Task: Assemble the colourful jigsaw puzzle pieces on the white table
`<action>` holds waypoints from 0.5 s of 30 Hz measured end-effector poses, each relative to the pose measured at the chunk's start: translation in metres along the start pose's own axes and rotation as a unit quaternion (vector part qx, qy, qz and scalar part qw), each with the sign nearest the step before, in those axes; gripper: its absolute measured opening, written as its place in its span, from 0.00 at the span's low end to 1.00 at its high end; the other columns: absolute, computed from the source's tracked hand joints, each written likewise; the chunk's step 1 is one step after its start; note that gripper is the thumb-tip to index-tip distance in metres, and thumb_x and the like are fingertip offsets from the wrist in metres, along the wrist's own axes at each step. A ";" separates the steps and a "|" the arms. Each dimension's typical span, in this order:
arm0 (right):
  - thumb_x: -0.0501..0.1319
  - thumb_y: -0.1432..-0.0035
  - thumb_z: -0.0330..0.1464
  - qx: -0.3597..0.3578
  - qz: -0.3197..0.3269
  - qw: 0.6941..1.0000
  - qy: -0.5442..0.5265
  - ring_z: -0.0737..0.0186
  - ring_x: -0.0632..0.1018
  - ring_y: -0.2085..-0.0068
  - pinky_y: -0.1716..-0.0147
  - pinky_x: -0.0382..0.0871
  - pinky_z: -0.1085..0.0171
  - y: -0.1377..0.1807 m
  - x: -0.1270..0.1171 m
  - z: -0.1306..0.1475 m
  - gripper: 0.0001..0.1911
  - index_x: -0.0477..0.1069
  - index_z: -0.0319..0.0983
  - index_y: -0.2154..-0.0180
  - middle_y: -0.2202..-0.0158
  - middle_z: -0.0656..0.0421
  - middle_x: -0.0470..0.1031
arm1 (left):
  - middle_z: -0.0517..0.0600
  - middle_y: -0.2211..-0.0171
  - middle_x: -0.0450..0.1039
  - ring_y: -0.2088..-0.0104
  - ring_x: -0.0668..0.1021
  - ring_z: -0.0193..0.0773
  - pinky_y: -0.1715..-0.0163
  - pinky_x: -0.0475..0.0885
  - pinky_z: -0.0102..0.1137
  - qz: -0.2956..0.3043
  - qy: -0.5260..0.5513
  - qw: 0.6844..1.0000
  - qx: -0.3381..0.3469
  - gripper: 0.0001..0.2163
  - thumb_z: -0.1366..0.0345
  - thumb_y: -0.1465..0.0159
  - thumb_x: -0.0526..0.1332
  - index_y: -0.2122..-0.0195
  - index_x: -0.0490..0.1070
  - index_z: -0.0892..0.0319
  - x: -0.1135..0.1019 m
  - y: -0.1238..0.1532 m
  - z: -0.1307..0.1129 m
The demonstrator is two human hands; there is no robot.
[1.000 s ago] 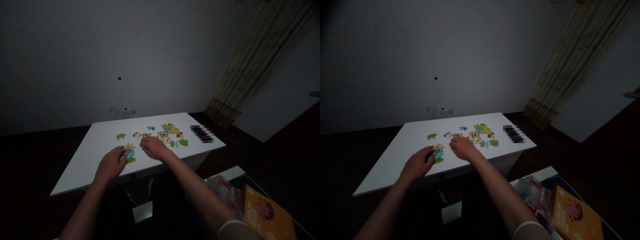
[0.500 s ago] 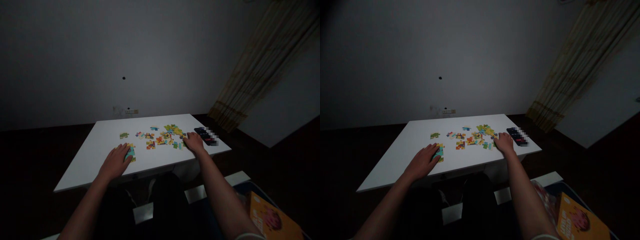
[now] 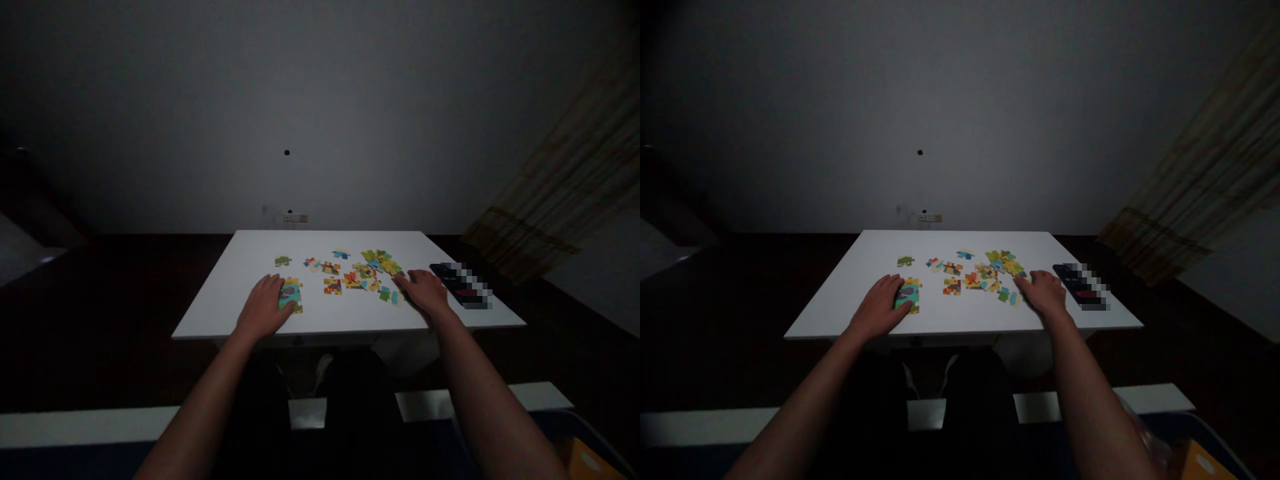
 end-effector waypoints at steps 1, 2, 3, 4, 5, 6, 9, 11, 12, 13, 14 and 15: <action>0.61 0.34 0.60 -0.001 -0.005 1.000 0.002 0.25 0.76 0.38 0.44 0.70 0.37 0.000 0.001 0.001 0.37 0.84 0.38 0.43 0.36 0.35 0.78 | 0.64 0.27 0.69 0.25 0.67 0.62 0.24 0.62 0.56 0.002 0.000 1.000 0.000 0.27 0.52 0.28 0.62 0.32 0.71 0.59 -0.001 0.000 -0.001; 0.63 0.36 0.60 -0.002 -0.011 1.000 -0.003 0.25 0.76 0.38 0.44 0.71 0.37 0.000 0.001 0.002 0.37 0.84 0.38 0.43 0.37 0.35 0.78 | 0.64 0.28 0.70 0.26 0.69 0.61 0.25 0.63 0.55 0.006 0.000 1.000 0.001 0.26 0.52 0.27 0.62 0.32 0.72 0.58 -0.001 0.000 -0.002; 0.64 0.37 0.59 -0.004 -0.017 1.000 -0.015 0.26 0.77 0.40 0.45 0.71 0.38 0.001 0.000 0.002 0.36 0.84 0.38 0.44 0.39 0.36 0.80 | 0.64 0.29 0.70 0.27 0.70 0.60 0.25 0.64 0.54 0.011 0.001 1.000 0.002 0.25 0.52 0.27 0.62 0.33 0.73 0.58 -0.002 0.000 -0.003; 0.65 0.38 0.57 -0.004 -0.024 0.999 -0.035 0.28 0.78 0.41 0.45 0.72 0.40 0.002 -0.001 0.002 0.35 0.84 0.38 0.45 0.41 0.37 0.81 | 0.64 0.29 0.71 0.28 0.71 0.59 0.26 0.65 0.54 0.016 0.001 1.000 0.004 0.24 0.53 0.27 0.62 0.34 0.73 0.58 -0.002 0.000 -0.005; 0.66 0.39 0.56 -0.001 -0.030 0.998 -0.060 0.30 0.80 0.43 0.47 0.73 0.42 0.003 -0.002 0.001 0.33 0.84 0.38 0.46 0.44 0.38 0.83 | 0.64 0.30 0.71 0.28 0.72 0.59 0.26 0.66 0.53 0.019 0.001 1.000 0.007 0.24 0.53 0.27 0.61 0.34 0.74 0.58 -0.002 0.000 -0.005; 0.66 0.40 0.54 0.006 -0.036 0.995 -0.091 0.33 0.81 0.46 0.49 0.73 0.44 0.005 -0.004 -0.001 0.31 0.84 0.38 0.47 0.47 0.39 0.84 | 0.64 0.30 0.72 0.29 0.72 0.59 0.27 0.67 0.53 0.021 0.001 1.000 0.009 0.24 0.53 0.27 0.61 0.34 0.74 0.59 -0.003 -0.001 -0.006; 0.64 0.38 0.51 0.030 -0.053 0.982 -0.179 0.41 0.83 0.54 0.54 0.74 0.49 0.011 -0.010 -0.008 0.27 0.83 0.38 0.49 0.54 0.44 0.86 | 0.66 0.30 0.72 0.29 0.72 0.60 0.27 0.66 0.54 0.020 0.002 1.000 0.017 0.25 0.53 0.26 0.61 0.34 0.74 0.61 -0.003 0.000 -0.007; 0.63 0.37 0.49 0.041 -0.061 0.974 -0.214 0.43 0.84 0.56 0.56 0.74 0.50 0.015 -0.013 -0.010 0.25 0.82 0.38 0.50 0.56 0.45 0.85 | 0.67 0.30 0.72 0.29 0.73 0.61 0.27 0.67 0.55 0.019 0.005 1.000 0.019 0.24 0.54 0.26 0.61 0.34 0.75 0.61 -0.003 0.000 -0.007; 0.63 0.36 0.48 0.043 -0.063 0.971 -0.225 0.43 0.84 0.56 0.56 0.74 0.50 0.016 -0.015 -0.010 0.24 0.82 0.38 0.50 0.56 0.44 0.85 | 0.66 0.30 0.72 0.29 0.73 0.60 0.28 0.68 0.55 0.020 0.006 1.000 0.019 0.24 0.54 0.26 0.61 0.34 0.75 0.60 -0.004 0.000 -0.007; 0.62 0.36 0.48 0.045 -0.065 0.969 -0.233 0.44 0.84 0.56 0.55 0.74 0.51 0.017 -0.016 -0.010 0.24 0.82 0.38 0.49 0.55 0.44 0.85 | 0.65 0.29 0.72 0.30 0.74 0.60 0.28 0.68 0.55 0.021 0.006 1.000 0.019 0.24 0.54 0.26 0.61 0.34 0.75 0.60 -0.004 0.000 -0.007; 0.62 0.35 0.47 0.045 -0.065 0.967 -0.243 0.44 0.84 0.56 0.55 0.75 0.51 0.018 -0.017 -0.009 0.24 0.82 0.38 0.48 0.55 0.44 0.85 | 0.65 0.29 0.72 0.30 0.74 0.60 0.28 0.68 0.54 0.023 0.005 1.000 0.018 0.24 0.54 0.26 0.61 0.34 0.75 0.59 -0.004 0.000 -0.007; 0.61 0.34 0.47 0.042 -0.063 0.964 -0.253 0.44 0.84 0.55 0.54 0.75 0.51 0.019 -0.018 -0.007 0.25 0.81 0.38 0.46 0.53 0.44 0.86 | 0.64 0.29 0.72 0.30 0.74 0.60 0.28 0.69 0.54 0.024 0.004 1.000 0.019 0.24 0.54 0.26 0.61 0.34 0.75 0.59 -0.004 0.000 -0.007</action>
Point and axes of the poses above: each hand's wrist, its own y-axis away from the middle knuckle, its own x-axis out of the palm, z = x × y, the point moved 8 cm from there along -y, towards the middle knuckle
